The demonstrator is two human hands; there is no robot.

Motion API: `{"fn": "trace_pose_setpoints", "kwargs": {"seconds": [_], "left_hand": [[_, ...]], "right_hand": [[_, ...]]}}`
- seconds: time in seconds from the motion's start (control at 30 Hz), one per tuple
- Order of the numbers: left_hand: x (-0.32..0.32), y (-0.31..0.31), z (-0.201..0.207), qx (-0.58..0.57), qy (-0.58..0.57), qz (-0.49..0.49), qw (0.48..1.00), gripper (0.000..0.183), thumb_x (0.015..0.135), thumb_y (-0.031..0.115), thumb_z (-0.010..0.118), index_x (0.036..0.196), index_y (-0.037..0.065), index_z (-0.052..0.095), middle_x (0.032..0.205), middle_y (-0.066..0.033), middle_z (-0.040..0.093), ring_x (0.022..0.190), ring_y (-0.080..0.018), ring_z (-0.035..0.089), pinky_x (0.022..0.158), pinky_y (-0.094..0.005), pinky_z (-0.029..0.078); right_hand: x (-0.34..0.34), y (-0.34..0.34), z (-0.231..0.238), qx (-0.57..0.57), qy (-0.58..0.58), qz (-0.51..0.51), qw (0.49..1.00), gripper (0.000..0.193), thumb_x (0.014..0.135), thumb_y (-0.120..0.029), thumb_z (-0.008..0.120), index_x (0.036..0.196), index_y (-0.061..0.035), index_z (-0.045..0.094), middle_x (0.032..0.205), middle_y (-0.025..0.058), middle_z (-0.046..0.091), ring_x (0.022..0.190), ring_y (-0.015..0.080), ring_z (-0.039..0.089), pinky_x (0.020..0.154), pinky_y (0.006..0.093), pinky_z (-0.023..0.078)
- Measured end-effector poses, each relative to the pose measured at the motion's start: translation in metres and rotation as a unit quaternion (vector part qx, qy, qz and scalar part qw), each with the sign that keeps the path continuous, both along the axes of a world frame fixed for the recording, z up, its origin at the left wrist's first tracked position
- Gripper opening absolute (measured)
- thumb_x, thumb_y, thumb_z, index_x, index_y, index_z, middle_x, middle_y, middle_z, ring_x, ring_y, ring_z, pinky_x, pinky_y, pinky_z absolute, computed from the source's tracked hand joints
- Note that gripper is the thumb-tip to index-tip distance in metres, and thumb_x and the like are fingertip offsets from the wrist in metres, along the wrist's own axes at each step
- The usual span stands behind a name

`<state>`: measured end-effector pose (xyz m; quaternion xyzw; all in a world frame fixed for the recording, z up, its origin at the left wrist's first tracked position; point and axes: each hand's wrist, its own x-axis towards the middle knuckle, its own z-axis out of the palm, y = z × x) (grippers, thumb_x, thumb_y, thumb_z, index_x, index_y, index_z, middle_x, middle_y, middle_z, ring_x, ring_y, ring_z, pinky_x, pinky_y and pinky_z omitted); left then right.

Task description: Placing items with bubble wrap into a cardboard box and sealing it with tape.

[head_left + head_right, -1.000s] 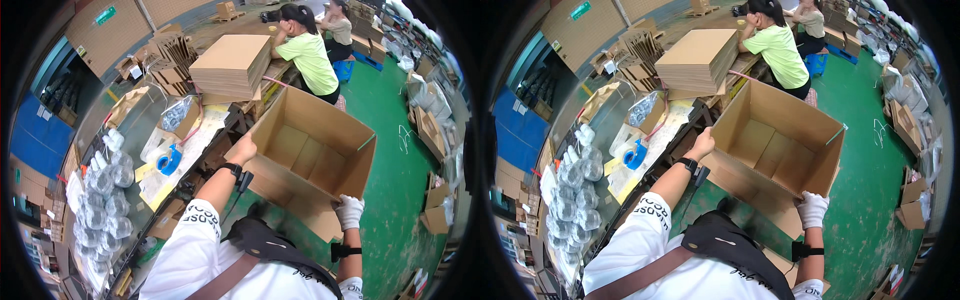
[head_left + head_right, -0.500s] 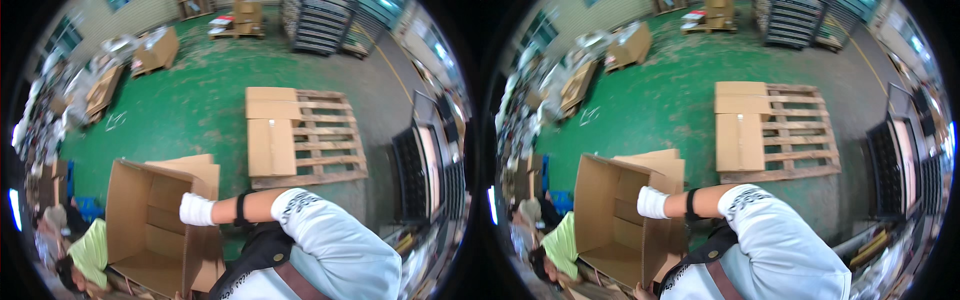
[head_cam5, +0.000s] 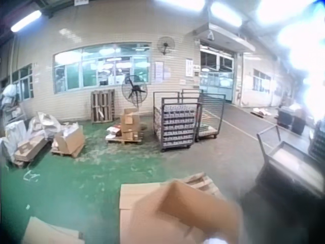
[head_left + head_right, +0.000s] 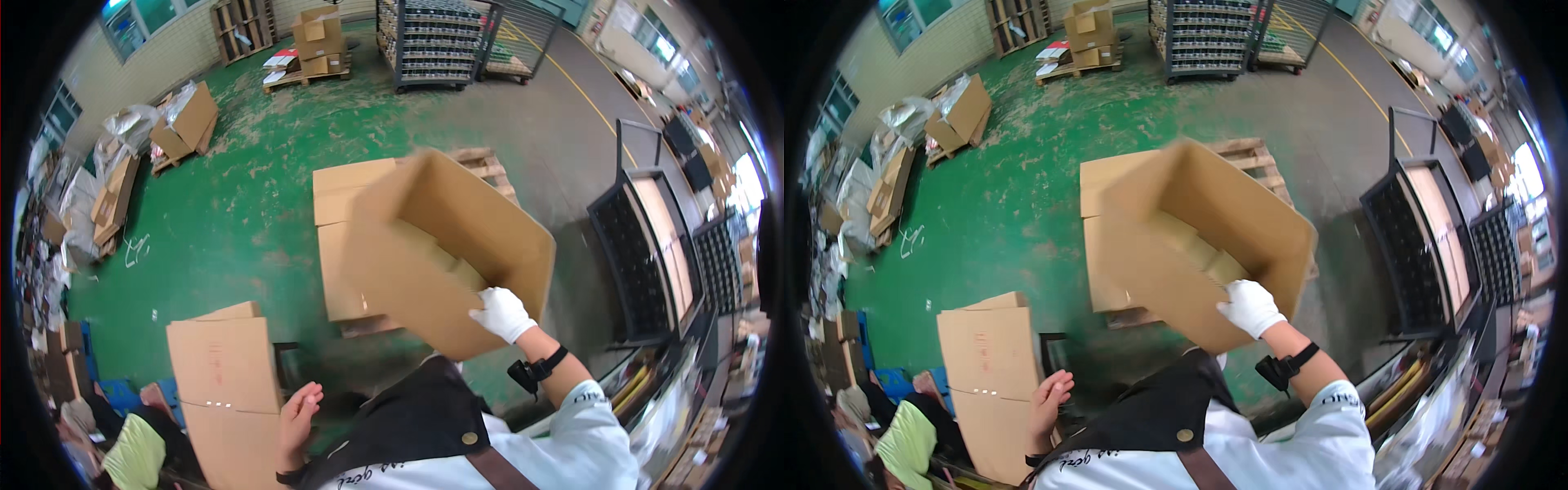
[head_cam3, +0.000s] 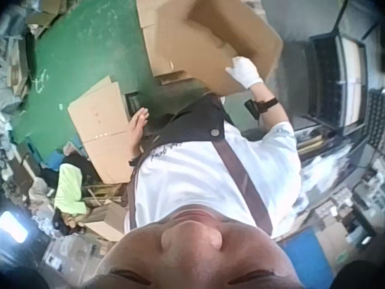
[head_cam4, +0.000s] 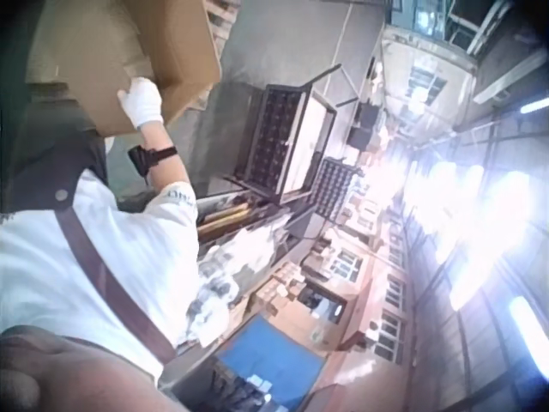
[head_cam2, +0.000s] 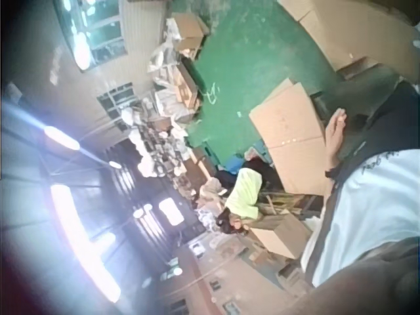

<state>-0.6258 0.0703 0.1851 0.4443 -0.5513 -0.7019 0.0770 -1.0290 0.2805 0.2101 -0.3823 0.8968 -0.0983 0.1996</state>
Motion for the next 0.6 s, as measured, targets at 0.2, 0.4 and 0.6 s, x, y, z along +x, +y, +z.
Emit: {"fn": "trace_pose_setpoints", "kwargs": {"seconds": [0.2, 0.4, 0.6], "left_hand": [[-0.109, 0.053, -0.185, 0.025, -0.154, 0.037, 0.987, 0.034, 0.092, 0.025, 0.058, 0.116, 0.000, 0.060, 0.103, -0.0086, 0.068, 0.091, -0.0170, 0.064, 0.077, -0.0291, 0.051], [-0.190, 0.117, -0.273, -0.043, -0.301, -0.211, 0.929, 0.033, 0.083, 0.030, 0.065, 0.103, 0.004, 0.065, 0.092, -0.0131, 0.070, 0.086, -0.0268, 0.068, 0.077, -0.0366, 0.053], [-0.242, 0.134, -0.260, 0.159, -0.281, -0.103, 0.941, 0.035, 0.094, 0.024, 0.057, 0.121, 0.002, 0.056, 0.104, -0.0099, 0.065, 0.089, -0.0186, 0.063, 0.072, -0.0317, 0.052]], "right_hand": [[-0.244, 0.056, -0.098, 0.065, 0.051, -0.053, 0.995, 0.036, 0.071, -0.032, 0.070, 0.085, 0.0008, 0.067, 0.087, 0.0224, 0.066, 0.085, 0.0371, 0.064, 0.079, 0.0431, 0.052], [-0.398, 0.020, -0.195, 0.109, 0.087, 0.024, 0.990, 0.026, 0.075, -0.028, 0.067, 0.087, -0.0047, 0.068, 0.088, 0.0183, 0.067, 0.087, 0.0347, 0.064, 0.080, 0.0429, 0.052], [-0.528, -0.043, -0.289, 0.030, 0.158, 0.051, 0.986, 0.016, 0.076, -0.025, 0.067, 0.084, -0.0109, 0.069, 0.085, 0.0117, 0.068, 0.084, 0.0295, 0.065, 0.076, 0.0419, 0.051]]}}
